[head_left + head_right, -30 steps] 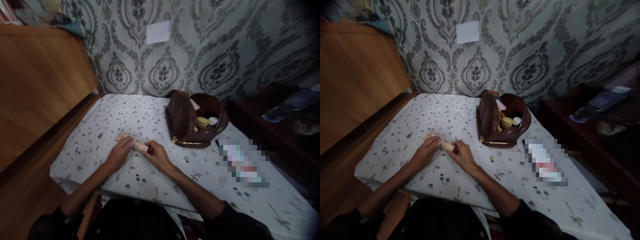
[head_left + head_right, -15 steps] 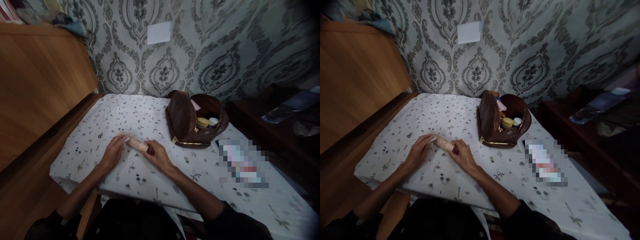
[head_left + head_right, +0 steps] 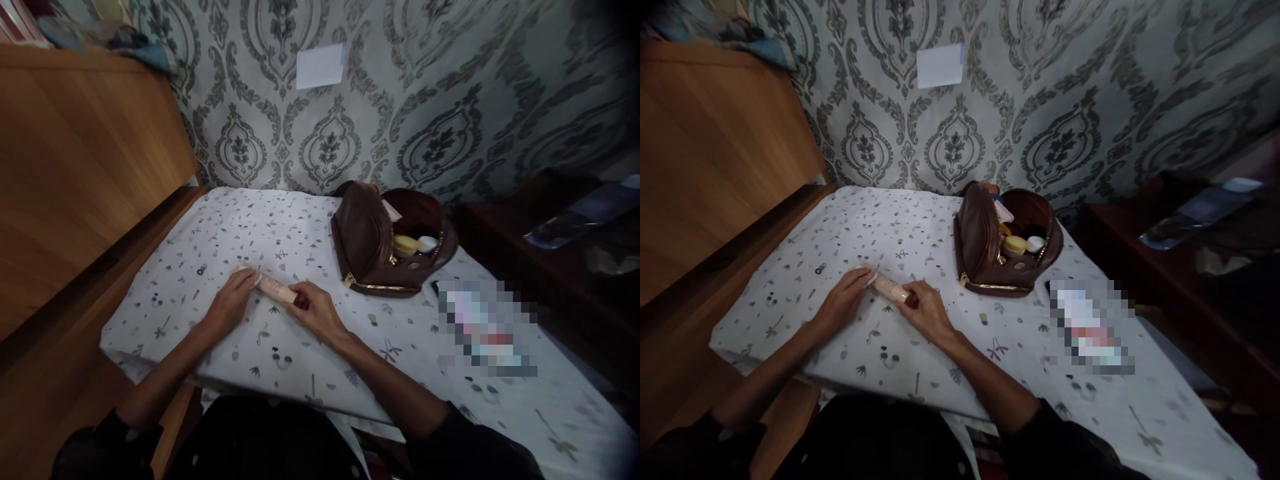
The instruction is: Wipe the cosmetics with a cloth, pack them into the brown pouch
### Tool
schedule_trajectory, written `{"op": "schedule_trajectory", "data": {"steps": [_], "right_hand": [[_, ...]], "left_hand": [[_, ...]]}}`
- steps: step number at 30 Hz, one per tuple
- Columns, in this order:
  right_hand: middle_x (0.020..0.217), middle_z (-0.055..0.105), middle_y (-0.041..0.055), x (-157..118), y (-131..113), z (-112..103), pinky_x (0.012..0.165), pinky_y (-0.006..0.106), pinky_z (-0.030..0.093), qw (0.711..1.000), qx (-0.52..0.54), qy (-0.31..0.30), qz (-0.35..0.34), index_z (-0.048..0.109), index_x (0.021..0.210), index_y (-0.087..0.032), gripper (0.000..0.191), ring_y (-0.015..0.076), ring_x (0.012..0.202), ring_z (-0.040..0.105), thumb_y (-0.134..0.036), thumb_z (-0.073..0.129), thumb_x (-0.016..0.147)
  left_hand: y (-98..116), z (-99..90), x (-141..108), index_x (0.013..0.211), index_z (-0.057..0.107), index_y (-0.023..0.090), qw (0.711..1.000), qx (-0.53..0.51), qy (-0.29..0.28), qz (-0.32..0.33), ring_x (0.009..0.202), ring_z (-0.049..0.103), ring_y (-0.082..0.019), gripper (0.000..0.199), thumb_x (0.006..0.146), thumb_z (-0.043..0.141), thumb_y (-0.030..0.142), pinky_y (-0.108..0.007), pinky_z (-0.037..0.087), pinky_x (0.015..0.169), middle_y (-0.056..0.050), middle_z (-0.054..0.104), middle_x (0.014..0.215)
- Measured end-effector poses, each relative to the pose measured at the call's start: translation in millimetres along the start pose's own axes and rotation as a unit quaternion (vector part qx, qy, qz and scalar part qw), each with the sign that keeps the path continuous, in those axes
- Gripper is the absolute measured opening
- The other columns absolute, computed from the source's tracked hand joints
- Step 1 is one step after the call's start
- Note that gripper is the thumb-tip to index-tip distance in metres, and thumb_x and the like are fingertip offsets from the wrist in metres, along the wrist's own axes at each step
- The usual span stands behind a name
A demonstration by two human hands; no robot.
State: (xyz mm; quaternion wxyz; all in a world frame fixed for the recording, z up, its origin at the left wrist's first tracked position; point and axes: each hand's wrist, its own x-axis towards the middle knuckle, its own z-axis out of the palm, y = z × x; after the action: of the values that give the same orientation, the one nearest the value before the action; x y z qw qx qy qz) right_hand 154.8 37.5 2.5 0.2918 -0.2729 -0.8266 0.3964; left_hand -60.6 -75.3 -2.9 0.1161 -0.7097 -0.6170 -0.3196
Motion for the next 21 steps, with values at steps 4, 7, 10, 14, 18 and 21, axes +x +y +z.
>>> {"op": "schedule_trajectory", "data": {"steps": [4,7,10,14,18,21], "right_hand": [[0.078,0.063,0.0006,0,0,-1,0.065,0.026,0.048,1.0,-0.008,0.006,-0.006,0.068,0.101,-0.018,0.023,0.0135,0.067,0.057,-0.021,0.069,0.077],[0.076,0.063,0.0001,0,-1,-1,0.064,0.026,0.048,1.0,-0.005,0.007,0.001,0.069,0.099,-0.018,0.022,0.0137,0.066,0.058,-0.022,0.068,0.077],[0.071,0.063,-0.0011,1,-2,0,0.06,0.025,0.046,1.0,0.015,0.007,0.018,0.07,0.099,-0.019,0.021,0.0135,0.063,0.057,-0.024,0.066,0.078],[0.066,0.063,-0.0015,2,-5,0,0.056,0.023,0.044,0.997,0.062,0.002,0.044,0.07,0.091,-0.018,0.019,0.0133,0.06,0.056,-0.033,0.064,0.081],[0.067,0.064,-0.001,2,-7,-1,0.056,0.023,0.044,0.995,0.089,-0.012,0.048,0.069,0.088,-0.017,0.019,0.013,0.06,0.056,-0.033,0.062,0.081],[0.066,0.064,-0.001,2,-6,-2,0.056,0.023,0.044,0.996,0.076,-0.012,0.051,0.07,0.089,-0.017,0.02,0.0132,0.06,0.056,-0.034,0.063,0.08]], "left_hand": [[-22,-6.7,1,0.127,0.058,0.02,0.996,0.01,0.01,-0.087,0.116,0.059,-0.024,0.036,0.096,0.041,0.017,-0.047,0.053,0.101,-0.011,0.063,0.123],[-23,-10.5,3,0.124,0.06,0.021,0.993,0.009,0.029,-0.111,0.114,0.061,-0.023,0.033,0.097,0.041,0.019,-0.047,0.053,0.101,-0.01,0.064,0.121],[-4,-10.9,4,0.129,0.057,0.022,0.996,0.002,0.051,-0.071,0.117,0.06,-0.023,0.036,0.097,0.041,0.018,-0.046,0.053,0.102,-0.01,0.063,0.124],[40,-0.9,3,0.142,0.045,0.023,0.998,-0.028,0.033,0.046,0.123,0.057,-0.022,0.048,0.096,0.038,0.009,-0.043,0.054,0.102,-0.012,0.06,0.129],[60,11.0,0,0.151,0.031,0.025,0.995,-0.031,-0.023,0.096,0.133,0.05,-0.024,0.06,0.094,0.03,0.004,-0.05,0.053,0.103,-0.013,0.057,0.136],[40,11.3,2,0.148,0.036,0.022,0.997,-0.017,-0.017,0.07,0.131,0.051,-0.025,0.056,0.095,0.033,0.006,-0.051,0.053,0.103,-0.015,0.058,0.135]]}}
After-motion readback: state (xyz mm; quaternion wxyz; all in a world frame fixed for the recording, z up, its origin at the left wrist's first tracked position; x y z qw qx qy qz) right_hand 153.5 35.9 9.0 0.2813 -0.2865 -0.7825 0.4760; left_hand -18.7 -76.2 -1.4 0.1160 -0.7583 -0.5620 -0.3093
